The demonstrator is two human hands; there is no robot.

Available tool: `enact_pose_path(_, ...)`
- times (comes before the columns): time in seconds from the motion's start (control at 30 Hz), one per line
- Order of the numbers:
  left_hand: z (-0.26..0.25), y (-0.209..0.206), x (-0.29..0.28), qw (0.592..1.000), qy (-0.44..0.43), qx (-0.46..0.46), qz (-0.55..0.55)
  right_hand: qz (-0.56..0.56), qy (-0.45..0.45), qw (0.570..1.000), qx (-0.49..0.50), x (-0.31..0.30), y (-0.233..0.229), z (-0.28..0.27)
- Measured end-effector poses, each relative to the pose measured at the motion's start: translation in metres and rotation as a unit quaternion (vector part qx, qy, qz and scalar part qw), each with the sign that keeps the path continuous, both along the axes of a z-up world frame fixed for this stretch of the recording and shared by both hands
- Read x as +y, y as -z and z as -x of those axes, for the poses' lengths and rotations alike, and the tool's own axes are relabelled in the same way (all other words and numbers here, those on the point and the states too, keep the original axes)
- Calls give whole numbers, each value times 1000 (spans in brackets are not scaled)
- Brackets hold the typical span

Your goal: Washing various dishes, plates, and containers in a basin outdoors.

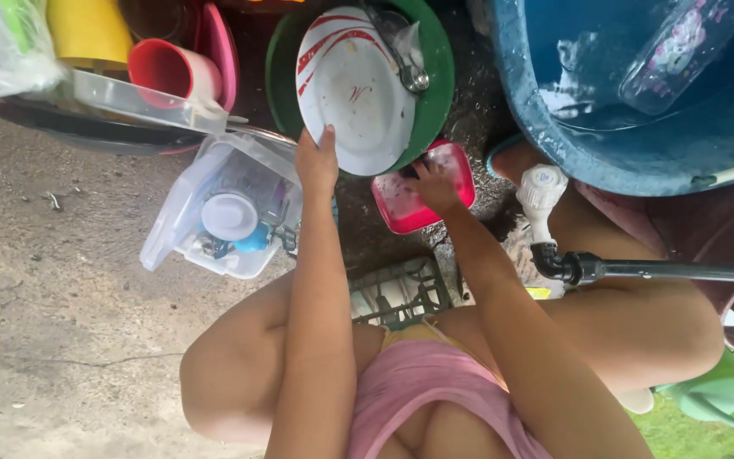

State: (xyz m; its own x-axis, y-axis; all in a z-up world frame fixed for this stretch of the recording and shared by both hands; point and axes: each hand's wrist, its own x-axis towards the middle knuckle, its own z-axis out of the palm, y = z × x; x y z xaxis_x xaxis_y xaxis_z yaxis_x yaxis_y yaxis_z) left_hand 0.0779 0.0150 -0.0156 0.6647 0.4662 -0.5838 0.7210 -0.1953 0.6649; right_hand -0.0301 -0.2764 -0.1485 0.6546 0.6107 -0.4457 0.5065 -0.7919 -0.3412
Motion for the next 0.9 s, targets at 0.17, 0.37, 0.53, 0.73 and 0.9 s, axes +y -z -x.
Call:
enact_pose_path(0.17, 7, 16, 1, 999, 22, 27, -37, -81, 42, 996, -22, -19, -17, 11)
enact_pose_path(0.37, 1, 16, -3, 999, 6, 12, -47, -44, 61, 995, 61, 2, -79, -9)
enact_pose_path(0.53, 2, 28, -6, 998, -1, -16, -63, -70, 102, 982, 141, 30, -103, -3)
enact_pose_path(0.73, 2, 34, -12, 995, 9, 18, -99, -183, 102, 957, 200, 17, -125, -7)
enact_pose_path(0.9, 0, 24, -14, 996, -22, 9, -87, -51, -138, 989, -15, -10, -112, -21)
